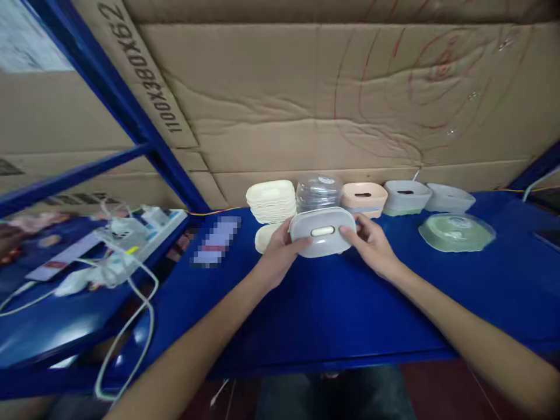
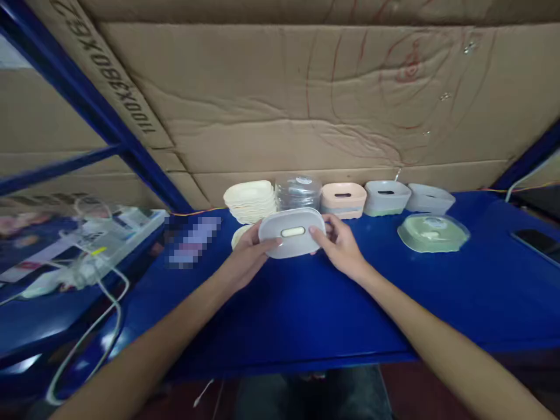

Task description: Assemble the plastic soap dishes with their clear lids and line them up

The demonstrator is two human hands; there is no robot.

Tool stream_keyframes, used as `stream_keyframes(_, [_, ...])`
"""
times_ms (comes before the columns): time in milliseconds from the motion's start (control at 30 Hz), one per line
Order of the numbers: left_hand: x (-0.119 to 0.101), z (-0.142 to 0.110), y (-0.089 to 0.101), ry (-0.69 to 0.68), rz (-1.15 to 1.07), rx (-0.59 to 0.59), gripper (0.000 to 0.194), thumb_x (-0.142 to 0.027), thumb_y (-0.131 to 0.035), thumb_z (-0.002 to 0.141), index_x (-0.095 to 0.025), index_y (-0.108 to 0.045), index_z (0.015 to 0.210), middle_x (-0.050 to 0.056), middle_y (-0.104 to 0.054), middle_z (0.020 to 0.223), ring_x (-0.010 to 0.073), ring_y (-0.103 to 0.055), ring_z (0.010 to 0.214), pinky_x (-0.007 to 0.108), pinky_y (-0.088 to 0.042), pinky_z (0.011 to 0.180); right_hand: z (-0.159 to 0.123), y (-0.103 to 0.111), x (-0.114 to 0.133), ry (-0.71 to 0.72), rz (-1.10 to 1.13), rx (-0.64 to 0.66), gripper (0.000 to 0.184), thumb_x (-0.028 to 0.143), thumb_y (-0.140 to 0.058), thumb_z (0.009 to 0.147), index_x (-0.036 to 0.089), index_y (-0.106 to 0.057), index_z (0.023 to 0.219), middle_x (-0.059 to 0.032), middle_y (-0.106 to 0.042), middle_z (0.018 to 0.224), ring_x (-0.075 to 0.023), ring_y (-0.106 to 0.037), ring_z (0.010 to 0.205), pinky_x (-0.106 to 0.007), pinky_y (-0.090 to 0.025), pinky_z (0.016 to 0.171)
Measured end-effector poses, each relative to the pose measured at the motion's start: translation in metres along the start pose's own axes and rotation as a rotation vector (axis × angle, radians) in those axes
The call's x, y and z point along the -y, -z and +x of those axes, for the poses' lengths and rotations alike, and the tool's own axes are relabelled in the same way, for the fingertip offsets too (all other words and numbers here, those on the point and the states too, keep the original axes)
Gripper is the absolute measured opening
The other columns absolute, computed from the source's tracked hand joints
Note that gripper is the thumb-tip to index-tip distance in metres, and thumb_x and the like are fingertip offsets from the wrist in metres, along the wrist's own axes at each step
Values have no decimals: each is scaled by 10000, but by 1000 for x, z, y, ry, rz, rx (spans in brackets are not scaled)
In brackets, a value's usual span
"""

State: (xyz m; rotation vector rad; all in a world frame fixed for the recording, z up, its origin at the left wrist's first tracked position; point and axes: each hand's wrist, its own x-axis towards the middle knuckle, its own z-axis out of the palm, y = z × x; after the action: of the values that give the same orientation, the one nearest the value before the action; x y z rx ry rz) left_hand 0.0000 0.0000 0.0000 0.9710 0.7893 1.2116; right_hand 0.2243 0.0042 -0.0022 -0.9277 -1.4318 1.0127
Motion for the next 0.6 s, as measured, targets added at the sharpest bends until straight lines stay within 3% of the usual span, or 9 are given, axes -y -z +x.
stream_keyframes(133, [-2,2,3,62,10,55,500,-323,-988,740,-152,-790,1167,86,-819,1102,209,-734,988,313,-577,875,-2,1,1,-6,9,11,529,667,-888,828,233,-641,1002,5,-747,802,-178,-702,661,-312,-625,539])
stream_keyframes(400, [-7,6,5,105,37,30,499,-298,-990,692,-125,-802,1121,105,-824,1054,204,-730,888,296,-591,761,-3,2,-6,-102,76,112,512,638,-895,832,249,-618,1014,3,-757,839,-214,-738,666,-383,-663,623])
stream_keyframes(500, [-7,8,7,138,-28,-54,456,-224,-958,705,-123,-807,1123,110,-829,1084,211,-741,902,307,-612,778,1,9,-10,-28,-131,91,489,673,-790,921,244,-658,1116,-36,-781,931,-230,-747,738,-402,-656,678])
stream_keyframes(600, [-9,9,8,128,-111,-105,422,-196,-914,760,-141,-801,1163,109,-825,1167,222,-755,971,306,-628,806,14,21,-9,170,-432,-42,485,658,-663,1017,239,-670,1262,-96,-793,1120,-273,-768,951,-461,-649,861])
